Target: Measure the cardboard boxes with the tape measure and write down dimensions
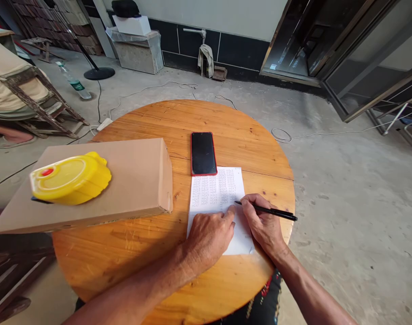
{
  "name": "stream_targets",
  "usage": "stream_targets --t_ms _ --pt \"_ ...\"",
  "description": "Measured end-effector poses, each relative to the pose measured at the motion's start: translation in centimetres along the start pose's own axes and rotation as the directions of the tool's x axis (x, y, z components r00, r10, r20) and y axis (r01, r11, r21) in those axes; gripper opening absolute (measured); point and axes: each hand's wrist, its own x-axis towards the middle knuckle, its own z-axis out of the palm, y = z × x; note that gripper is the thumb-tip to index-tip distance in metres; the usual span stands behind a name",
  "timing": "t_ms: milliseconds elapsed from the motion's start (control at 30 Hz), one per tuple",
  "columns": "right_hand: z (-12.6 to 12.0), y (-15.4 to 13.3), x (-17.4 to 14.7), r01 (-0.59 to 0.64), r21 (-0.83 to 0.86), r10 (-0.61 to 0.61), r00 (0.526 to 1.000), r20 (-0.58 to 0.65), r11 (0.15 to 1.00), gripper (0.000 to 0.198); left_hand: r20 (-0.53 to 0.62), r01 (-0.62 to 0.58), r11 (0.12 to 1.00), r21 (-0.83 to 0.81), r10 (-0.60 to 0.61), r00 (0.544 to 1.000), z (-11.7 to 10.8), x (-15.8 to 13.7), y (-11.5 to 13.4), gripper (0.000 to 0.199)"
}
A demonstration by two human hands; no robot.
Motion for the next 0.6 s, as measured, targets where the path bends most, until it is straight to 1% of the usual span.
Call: stream_targets --t_ms 400,600 --pt "0.08 0.17 -0.03 -0.009 0.003 0.009 1.000 0.004 1.000 0.017 0.019 -0.008 1.000 -0.027 0.008 1.000 0.00 -0.05 -0.08 0.029" --pt "0.02 0.03 -0.03 -0.017 -0.024 0.017 1.000 0.022 1.000 0.015 0.011 -0.013 1.000 -0.023 0.013 1.000 0.01 0.02 -0.04 0.030"
